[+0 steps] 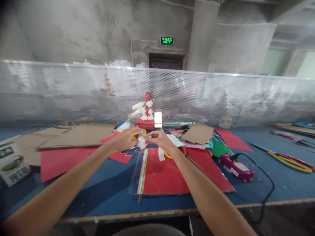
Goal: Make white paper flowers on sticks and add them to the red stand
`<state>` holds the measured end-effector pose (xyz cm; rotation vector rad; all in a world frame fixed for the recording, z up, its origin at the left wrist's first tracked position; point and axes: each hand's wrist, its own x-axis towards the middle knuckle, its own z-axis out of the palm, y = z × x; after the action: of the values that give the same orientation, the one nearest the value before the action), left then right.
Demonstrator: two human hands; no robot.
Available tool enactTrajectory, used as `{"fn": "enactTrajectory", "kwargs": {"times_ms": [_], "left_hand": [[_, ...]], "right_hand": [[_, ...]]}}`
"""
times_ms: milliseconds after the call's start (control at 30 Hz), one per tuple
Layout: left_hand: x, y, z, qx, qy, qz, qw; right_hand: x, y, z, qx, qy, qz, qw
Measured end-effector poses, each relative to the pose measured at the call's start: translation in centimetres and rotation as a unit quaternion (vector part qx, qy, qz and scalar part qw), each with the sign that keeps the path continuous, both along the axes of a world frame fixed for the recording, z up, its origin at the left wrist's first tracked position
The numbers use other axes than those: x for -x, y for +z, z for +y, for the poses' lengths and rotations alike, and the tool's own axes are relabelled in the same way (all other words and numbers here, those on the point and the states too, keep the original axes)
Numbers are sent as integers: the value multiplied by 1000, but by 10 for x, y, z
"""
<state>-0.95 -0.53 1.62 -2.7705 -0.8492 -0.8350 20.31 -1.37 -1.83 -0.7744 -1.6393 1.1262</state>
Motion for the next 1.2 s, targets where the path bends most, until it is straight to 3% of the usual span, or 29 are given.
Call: {"fn": "enactTrajectory", "kwargs": {"times_ms": [133,267,500,667,900,967,1033,1133,1200], "left_hand": [[1,9,-13,98,-50,-94,989],[-6,3,-17,180,-75,-127,973],[-26,-14,-14,68,-29,-194,978],[-24,-10,-18,79,-84,-238,964],[-12,1,-19,115,-160,-246,949],[-3,5,-12,115,-146,-237,954],[8,7,-2,108,-91,-206,968],[23,0,18,97,23,-77,992],[31,-9,29,113,72,19,991]], "right_hand": [[0,3,0,36,22,69,997],[-1,2,5,74,50,161,983],[-8,-5,13,106,129,222,961],[-14,-10,17,81,149,214,962],[-12,-5,16,89,101,247,960],[-11,-2,14,85,83,252,960],[-10,-1,14,81,65,250,963],[-9,-2,14,79,43,240,967],[-8,-2,14,85,30,226,970]]}}
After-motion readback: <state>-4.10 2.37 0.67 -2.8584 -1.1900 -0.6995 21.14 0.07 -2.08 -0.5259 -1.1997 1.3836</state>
